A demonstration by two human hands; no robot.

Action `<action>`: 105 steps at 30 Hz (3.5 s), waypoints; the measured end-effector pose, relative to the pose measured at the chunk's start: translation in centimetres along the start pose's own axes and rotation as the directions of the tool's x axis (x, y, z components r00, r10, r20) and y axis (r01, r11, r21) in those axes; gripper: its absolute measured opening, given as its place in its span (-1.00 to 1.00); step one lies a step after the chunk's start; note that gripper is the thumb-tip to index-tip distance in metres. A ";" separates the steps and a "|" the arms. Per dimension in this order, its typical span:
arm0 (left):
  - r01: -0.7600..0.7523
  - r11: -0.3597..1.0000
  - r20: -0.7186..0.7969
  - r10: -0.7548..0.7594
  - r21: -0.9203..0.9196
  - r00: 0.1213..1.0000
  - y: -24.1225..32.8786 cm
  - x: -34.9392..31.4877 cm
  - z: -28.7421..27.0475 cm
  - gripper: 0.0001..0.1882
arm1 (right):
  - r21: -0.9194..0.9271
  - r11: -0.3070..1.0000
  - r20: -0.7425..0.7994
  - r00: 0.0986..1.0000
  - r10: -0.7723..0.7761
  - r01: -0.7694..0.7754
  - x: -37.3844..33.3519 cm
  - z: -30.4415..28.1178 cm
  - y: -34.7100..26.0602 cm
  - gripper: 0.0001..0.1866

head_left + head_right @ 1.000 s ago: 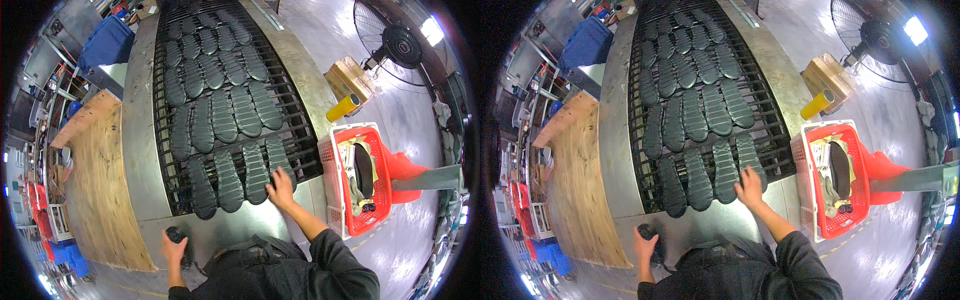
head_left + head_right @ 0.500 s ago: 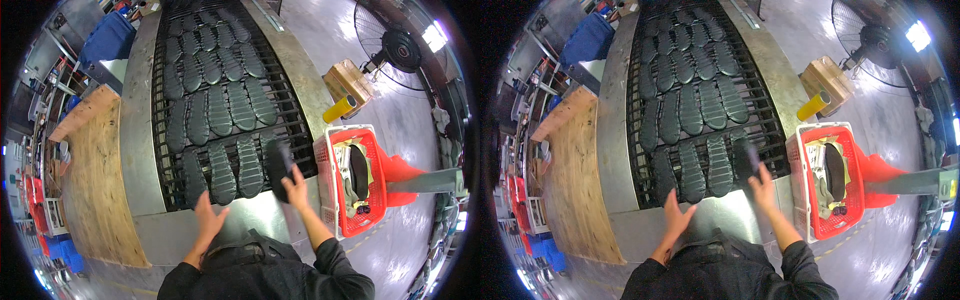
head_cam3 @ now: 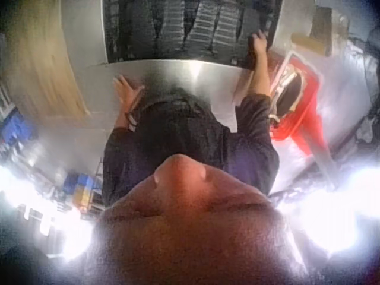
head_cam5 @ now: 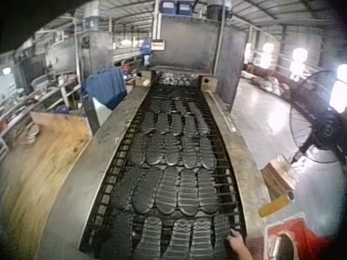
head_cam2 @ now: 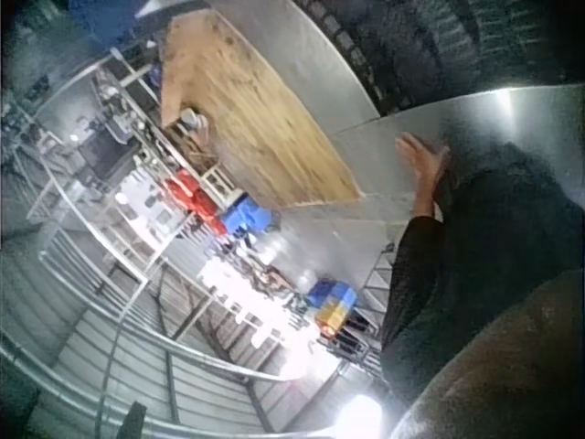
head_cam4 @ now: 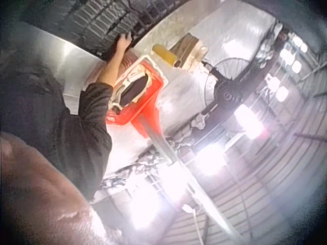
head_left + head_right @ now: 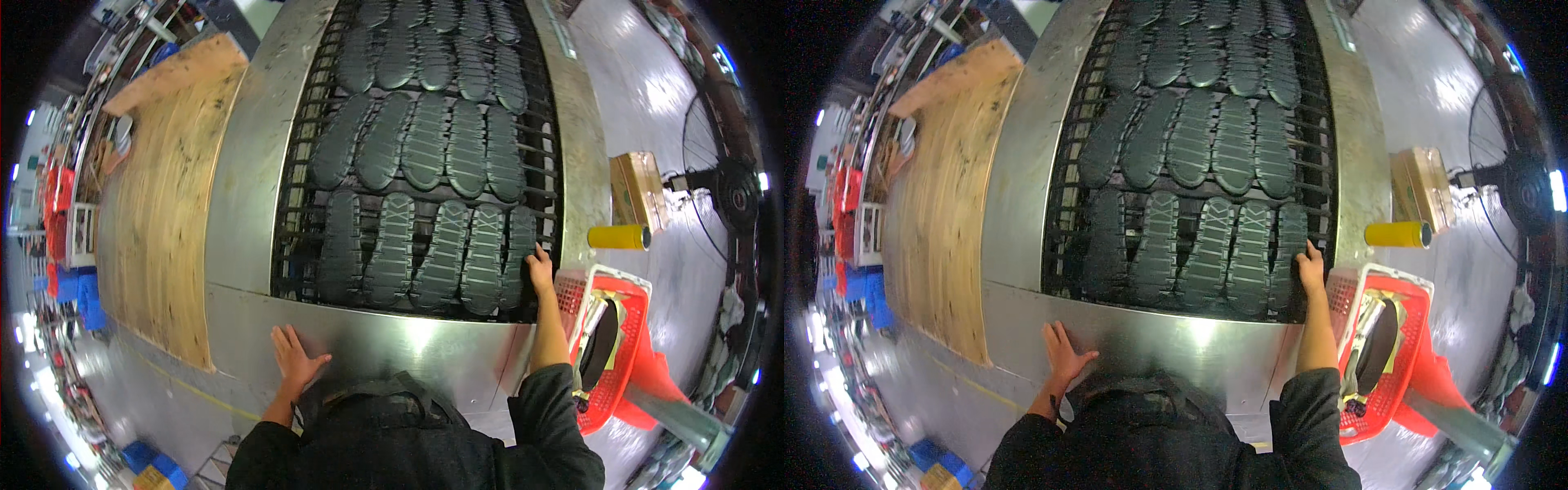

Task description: The person retrieves shoe soles from a shelving rack and places them onto a conveyor grate by hand.

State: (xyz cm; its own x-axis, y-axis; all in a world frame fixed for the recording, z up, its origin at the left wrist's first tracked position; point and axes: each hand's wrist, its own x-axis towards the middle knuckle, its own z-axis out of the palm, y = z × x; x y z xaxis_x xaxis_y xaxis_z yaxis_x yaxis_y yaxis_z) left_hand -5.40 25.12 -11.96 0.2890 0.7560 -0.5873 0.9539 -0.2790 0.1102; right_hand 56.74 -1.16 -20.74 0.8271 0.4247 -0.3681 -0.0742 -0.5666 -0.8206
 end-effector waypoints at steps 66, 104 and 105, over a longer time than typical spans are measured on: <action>0.105 0.592 -0.278 -0.519 -0.799 0.808 14.2 -59.1 41.2 -0.64 | -0.351 -0.244 0.935 0.353 -0.037 0.904 -37.6 33.8 -8.4 0.07; -0.266 0.129 0.133 -0.617 -0.955 -0.776 7.2 -126.3 65.1 -0.26 | 0.959 -0.238 -0.282 -0.542 -0.791 -0.153 -119.0 -8.9 8.3 -0.11; -0.223 0.126 0.103 -0.605 -0.967 -0.790 3.8 -129.8 66.2 -0.23 | 0.959 -0.261 -0.278 -0.523 -0.806 -0.107 -119.3 -8.7 8.6 -0.11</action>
State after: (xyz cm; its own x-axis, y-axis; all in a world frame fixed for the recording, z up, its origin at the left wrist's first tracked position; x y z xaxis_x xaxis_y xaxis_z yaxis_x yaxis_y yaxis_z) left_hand -44.58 -113.28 11.65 -0.8135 -0.4891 0.3147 0.1341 0.3689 0.9197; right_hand -37.77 -62.89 19.90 -0.2184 0.0383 0.9751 -0.6039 0.7796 -0.1659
